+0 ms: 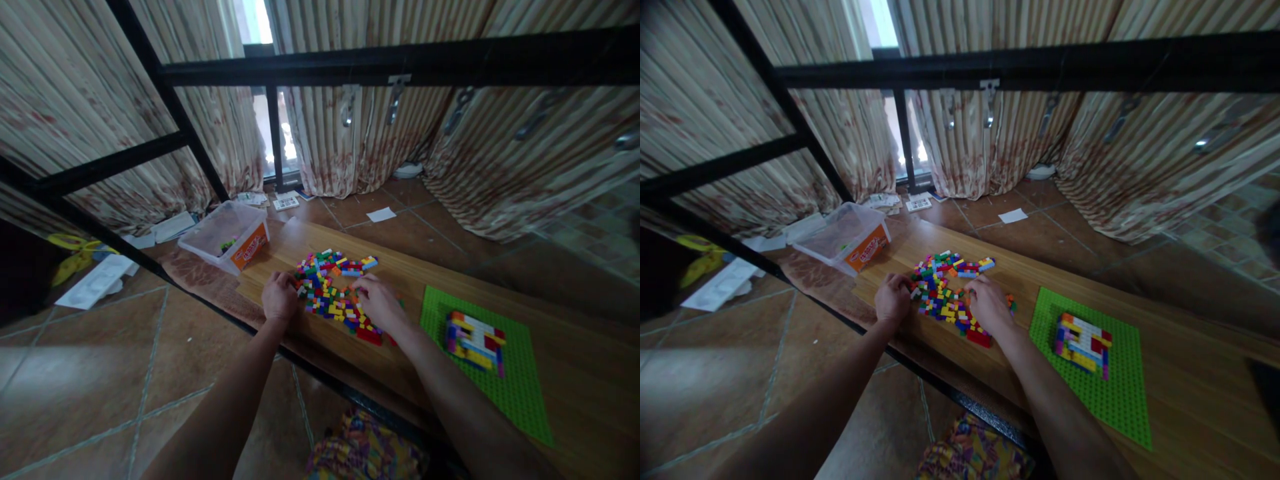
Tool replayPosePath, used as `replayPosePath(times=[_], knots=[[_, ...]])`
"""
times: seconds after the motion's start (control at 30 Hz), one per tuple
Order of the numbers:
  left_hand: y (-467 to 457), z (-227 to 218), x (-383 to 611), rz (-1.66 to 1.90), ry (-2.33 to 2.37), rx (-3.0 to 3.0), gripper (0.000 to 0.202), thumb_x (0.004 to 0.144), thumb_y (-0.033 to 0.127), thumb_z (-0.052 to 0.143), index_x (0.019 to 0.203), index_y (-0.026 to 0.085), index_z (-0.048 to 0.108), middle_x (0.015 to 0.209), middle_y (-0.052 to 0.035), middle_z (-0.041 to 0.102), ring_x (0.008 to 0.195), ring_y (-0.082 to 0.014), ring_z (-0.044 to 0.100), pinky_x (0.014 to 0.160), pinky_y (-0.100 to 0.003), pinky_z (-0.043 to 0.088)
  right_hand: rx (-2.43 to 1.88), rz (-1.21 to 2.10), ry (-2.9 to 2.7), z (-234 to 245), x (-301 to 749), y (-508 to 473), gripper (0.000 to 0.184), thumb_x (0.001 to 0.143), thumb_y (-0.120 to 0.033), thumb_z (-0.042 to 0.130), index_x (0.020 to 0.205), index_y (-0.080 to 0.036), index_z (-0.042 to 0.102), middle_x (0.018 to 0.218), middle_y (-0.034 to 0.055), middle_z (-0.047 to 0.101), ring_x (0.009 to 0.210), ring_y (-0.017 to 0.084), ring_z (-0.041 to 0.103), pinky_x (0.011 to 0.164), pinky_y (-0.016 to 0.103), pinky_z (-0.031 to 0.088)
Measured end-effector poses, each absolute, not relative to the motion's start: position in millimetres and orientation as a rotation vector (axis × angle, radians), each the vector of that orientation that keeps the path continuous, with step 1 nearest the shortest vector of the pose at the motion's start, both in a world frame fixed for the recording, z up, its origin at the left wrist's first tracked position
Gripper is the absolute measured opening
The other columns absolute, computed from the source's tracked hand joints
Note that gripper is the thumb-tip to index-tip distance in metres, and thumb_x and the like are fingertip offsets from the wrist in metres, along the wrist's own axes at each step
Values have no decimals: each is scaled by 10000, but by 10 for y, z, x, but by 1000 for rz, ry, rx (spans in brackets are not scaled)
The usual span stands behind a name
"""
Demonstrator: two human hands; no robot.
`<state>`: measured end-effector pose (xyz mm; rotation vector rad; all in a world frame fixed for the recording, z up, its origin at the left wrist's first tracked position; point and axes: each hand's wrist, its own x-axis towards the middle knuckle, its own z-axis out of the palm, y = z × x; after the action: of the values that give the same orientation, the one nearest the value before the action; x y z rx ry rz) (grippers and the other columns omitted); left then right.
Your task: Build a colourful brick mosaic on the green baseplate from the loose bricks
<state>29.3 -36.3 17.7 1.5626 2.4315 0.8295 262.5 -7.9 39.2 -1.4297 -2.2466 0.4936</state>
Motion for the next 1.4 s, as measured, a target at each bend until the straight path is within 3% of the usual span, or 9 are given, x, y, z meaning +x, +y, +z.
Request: replayPosePath(times=[0.4,0.7,0.93,1.17,1.4], knots=[[-353,195,296,834,2451,1555,256,826,159,458,788,229,701,948,-31,647,864,-164,587,702,-267,400,-1737,180,-2242,448,2058,201,253,898,-344,541,944,-158,706,999,122,650,1004,254,541,891,349,399],[-333,195,272,824,2472,1564,253,820,194,451,804,230,701,981,-39,648,832,-180,580,660,-281,393,-1642,261,-2083,483,2172,-127,164,898,-308,558,922,-191,671,998,82,651,1009,231,541,912,340,395],[-335,236,277,759,2483,1587,267,827,222,434,831,227,700,1011,-51,649,858,-208,586,678,-307,407,-1583,507,-1834,576,2994,-835,123,903,-287,537,915,-237,649,917,22,692,878,175,620,807,281,448],[-332,250,285,748,2497,1578,276,823,230,427,838,226,703,1013,-59,647,845,-215,583,671,-315,410,-1817,322,-1595,560,3972,-1038,258,868,-395,530,976,-207,670,968,63,710,820,200,640,788,336,476],[-324,257,292,759,2501,1572,277,809,220,427,832,216,703,1028,-63,645,840,-214,579,674,-320,406,-2030,122,-1635,523,4049,-938,332,884,-399,480,1058,-188,668,880,76,706,795,213,627,717,321,450]])
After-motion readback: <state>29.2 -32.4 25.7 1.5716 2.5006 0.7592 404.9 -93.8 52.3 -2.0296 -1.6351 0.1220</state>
